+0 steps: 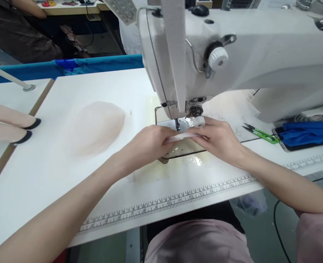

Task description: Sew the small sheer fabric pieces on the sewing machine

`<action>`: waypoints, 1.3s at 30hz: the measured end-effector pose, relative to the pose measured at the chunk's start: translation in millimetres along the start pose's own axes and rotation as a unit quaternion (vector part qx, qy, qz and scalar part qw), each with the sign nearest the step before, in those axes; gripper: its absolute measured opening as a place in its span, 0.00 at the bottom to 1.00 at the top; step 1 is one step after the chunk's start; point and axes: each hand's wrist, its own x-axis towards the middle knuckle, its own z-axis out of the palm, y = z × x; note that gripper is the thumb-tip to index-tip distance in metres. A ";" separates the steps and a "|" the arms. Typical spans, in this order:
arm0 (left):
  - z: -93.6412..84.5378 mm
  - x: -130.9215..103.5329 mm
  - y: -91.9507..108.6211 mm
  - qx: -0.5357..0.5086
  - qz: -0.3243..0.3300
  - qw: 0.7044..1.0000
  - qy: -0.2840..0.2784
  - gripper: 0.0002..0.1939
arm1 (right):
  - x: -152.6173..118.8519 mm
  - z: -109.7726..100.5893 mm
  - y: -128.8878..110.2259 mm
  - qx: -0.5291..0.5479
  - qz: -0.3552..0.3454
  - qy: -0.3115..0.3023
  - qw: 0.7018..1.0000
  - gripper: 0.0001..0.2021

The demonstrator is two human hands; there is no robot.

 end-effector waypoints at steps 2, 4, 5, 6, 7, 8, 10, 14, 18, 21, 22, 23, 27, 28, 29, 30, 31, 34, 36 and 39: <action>-3.5 4.7 -3.9 -0.020 0.004 1.000 0.001 0.16 | 0.4 4.6 2.9 -0.026 -0.011 0.043 0.999 0.10; -6.1 5.9 -7.6 -0.058 0.022 0.998 -0.007 0.19 | 1.1 6.1 3.2 -0.045 -0.009 0.052 0.998 0.10; -7.1 5.5 -9.2 -0.082 0.032 0.996 -0.014 0.20 | 1.3 5.9 2.2 -0.048 -0.005 0.047 0.998 0.10; -7.5 4.4 -10.7 -0.103 0.040 0.994 -0.020 0.20 | 1.4 5.2 0.7 -0.049 0.000 0.039 0.998 0.10; -7.4 2.8 -12.0 -0.120 0.045 0.991 -0.025 0.20 | 1.3 4.3 -1.2 -0.046 0.006 0.026 0.999 0.10; -6.4 0.6 -13.1 -0.134 0.047 0.990 -0.028 0.20 | 1.1 3.2 -3.4 -0.043 0.010 0.010 0.999 0.10; -1.2 -4.9 -14.7 -0.140 0.062 0.988 -0.025 0.20 | 0.0 1.1 -7.5 -0.043 0.006 -0.028 0.999 0.11; 21.4 -20.2 -13.2 0.030 0.176 0.980 0.085 0.16 | -3.6 -0.5 -13.4 -0.098 -0.072 -0.072 0.990 0.10; 42.7 -36.8 -3.6 0.253 0.224 0.917 0.211 0.10 | -6.6 0.1 -16.3 -0.134 -0.122 -0.093 0.979 0.12; 47.6 -44.7 2.4 0.295 0.213 0.906 0.216 0.16 | -7.8 0.1 -16.8 -0.136 -0.130 -0.102 0.977 0.13; 47.7 -46.0 3.1 0.298 0.210 0.908 0.206 0.16 | -8.1 -0.1 -16.8 -0.136 -0.131 -0.101 0.977 0.13; 47.6 -46.8 3.0 0.299 0.209 0.910 0.198 0.16 | -8.3 -0.3 -16.8 -0.135 -0.132 -0.099 0.977 0.13; 47.8 -47.1 -0.6 0.300 0.211 0.909 0.196 0.16 | -8.6 -0.1 -16.6 -0.129 -0.133 -0.091 0.978 0.13; 48.2 -46.8 -1.5 0.299 0.210 0.909 0.198 0.16 | -8.5 0.2 -16.6 -0.129 -0.134 -0.090 0.978 0.13; 48.4 -46.4 -2.2 0.298 0.208 0.910 0.199 0.16 | -8.4 0.6 -16.4 -0.129 -0.134 -0.088 0.979 0.13; 48.6 -45.8 -2.6 0.296 0.208 0.911 0.200 0.15 | -8.2 1.1 -16.2 -0.132 -0.134 -0.085 0.979 0.13; 48.6 -44.9 -3.0 0.294 0.207 0.911 0.201 0.15 | -8.0 1.8 -15.7 -0.134 -0.134 -0.083 0.978 0.13; 47.4 -41.1 -4.1 0.289 0.203 0.913 0.203 0.15 | -6.7 4.2 -13.2 -0.142 -0.132 -0.076 0.978 0.13; 45.8 -37.8 -5.6 0.286 0.200 0.914 0.206 0.15 | -5.4 6.4 -10.6 -0.149 -0.131 -0.066 0.978 0.13; 43.6 -32.7 -8.9 0.278 0.196 0.917 0.210 0.15 | -3.0 10.7 -5.7 -0.165 -0.135 -0.036 0.976 0.14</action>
